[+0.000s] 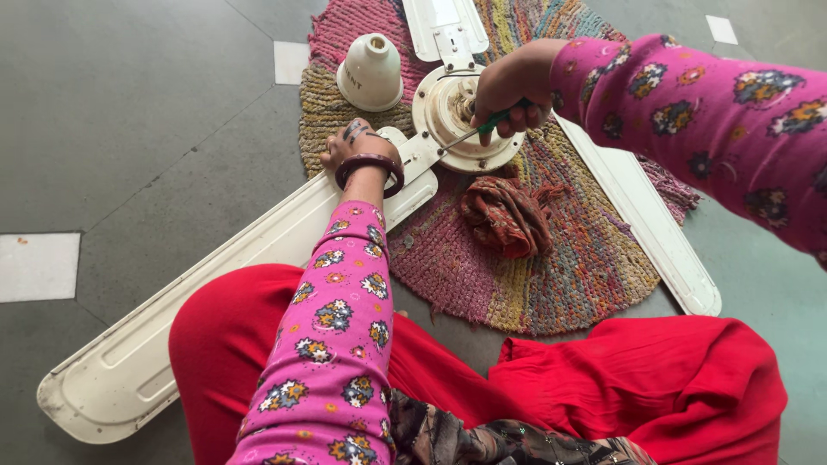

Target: The person wipes a ceiling fan blade with a cloth, then uses a screwdriver to remove the fan cap and unscrew the blade holder nuts. The fan cap is set aside, and the person continues to loosen the nuts securing the blades to the fan hub.

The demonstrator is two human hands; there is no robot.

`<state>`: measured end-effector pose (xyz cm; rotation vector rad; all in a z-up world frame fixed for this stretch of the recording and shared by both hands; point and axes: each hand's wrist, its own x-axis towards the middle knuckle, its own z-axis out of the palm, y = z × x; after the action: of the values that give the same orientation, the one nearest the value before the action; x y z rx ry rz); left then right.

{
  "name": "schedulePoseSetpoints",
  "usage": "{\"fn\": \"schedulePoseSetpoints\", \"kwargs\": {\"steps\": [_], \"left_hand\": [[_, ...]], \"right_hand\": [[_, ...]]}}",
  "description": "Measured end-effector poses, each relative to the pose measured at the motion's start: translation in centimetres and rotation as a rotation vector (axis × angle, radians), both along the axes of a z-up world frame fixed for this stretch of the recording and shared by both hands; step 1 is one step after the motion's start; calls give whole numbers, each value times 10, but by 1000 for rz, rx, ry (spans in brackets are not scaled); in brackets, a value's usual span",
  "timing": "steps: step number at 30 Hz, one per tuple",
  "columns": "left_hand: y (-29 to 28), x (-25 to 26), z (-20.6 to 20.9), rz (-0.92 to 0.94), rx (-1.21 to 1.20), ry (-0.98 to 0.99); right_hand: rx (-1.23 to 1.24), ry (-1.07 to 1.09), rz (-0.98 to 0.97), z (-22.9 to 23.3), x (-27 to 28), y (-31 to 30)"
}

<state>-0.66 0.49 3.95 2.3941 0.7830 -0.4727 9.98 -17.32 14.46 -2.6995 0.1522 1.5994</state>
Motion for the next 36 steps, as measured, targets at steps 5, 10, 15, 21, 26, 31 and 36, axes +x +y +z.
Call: {"fn": "schedulePoseSetpoints", "kwargs": {"steps": [5, 10, 15, 21, 26, 31, 36], "left_hand": [[-2, 2, -6, 51, 23, -89], [-3, 5, -8, 11, 4, 0], [-1, 5, -12, 26, 17, -44], [-2, 9, -8, 12, 28, 13], [-3, 5, 0, 7, 25, 31], [-4, 6, 6, -12, 30, 98], [-5, 6, 4, 18, 35, 56]], "right_hand": [[-184, -202, 564, -12, -3, 18], [-190, -599, 1177, -10, -40, 34], [-260, -639, 1713, 21, -85, 37], [-54, -642, 1329, 37, -86, 18], [-144, -472, 820, 21, -54, 4], [-106, -294, 576, 4, -22, 0], [-115, -226, 484, 7, -5, 2]]}}
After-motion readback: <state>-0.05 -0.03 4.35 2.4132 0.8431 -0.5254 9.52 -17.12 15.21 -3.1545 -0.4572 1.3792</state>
